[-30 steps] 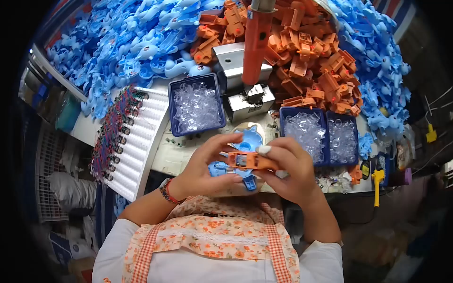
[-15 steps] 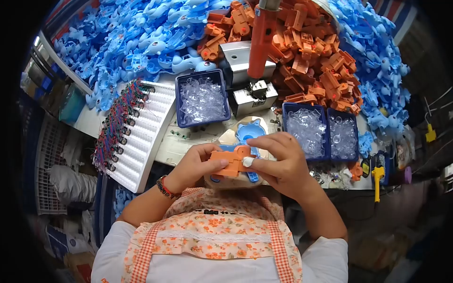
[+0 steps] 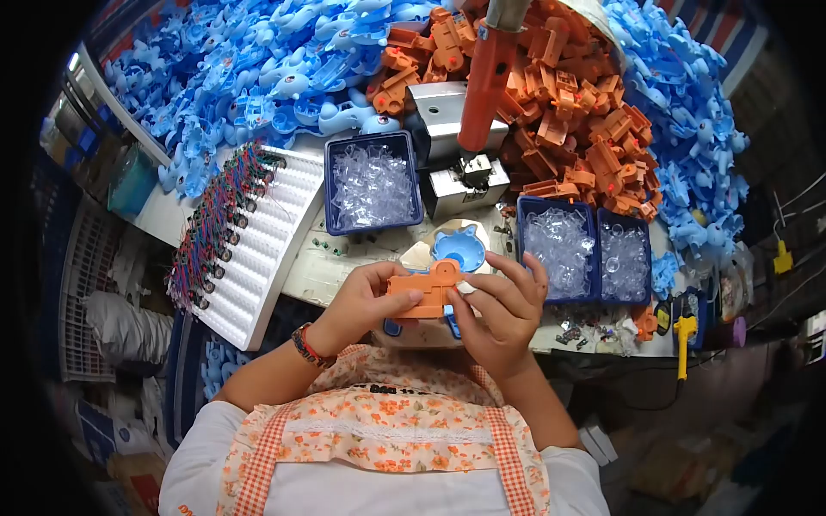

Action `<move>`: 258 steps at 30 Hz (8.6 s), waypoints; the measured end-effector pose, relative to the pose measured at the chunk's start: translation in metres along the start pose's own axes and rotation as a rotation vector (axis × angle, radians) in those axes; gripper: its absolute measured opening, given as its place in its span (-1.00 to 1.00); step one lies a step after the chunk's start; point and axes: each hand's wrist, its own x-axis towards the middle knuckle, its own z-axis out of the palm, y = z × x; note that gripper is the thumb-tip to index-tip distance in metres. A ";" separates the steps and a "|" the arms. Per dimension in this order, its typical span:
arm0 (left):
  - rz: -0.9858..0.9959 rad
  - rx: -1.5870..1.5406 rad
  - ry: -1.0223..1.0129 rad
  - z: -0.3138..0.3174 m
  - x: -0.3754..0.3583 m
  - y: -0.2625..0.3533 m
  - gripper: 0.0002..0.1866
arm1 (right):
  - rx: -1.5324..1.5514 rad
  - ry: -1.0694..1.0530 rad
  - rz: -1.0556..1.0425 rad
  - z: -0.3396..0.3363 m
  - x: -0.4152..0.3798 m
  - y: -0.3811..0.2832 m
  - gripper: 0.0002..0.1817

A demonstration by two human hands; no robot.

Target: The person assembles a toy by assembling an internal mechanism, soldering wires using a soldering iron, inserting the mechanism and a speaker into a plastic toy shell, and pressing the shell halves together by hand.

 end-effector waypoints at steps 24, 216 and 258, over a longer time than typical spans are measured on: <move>-0.024 -0.209 -0.090 0.015 0.010 0.009 -0.53 | 0.482 -0.111 0.337 -0.008 0.056 0.023 -0.79; 1.205 1.054 0.628 -0.016 0.014 0.003 -0.52 | 0.070 0.134 0.023 0.033 0.030 -0.023 -0.82; 0.779 0.950 0.222 -0.014 0.003 0.023 -0.70 | 0.646 0.014 0.519 0.029 0.010 -0.023 -0.73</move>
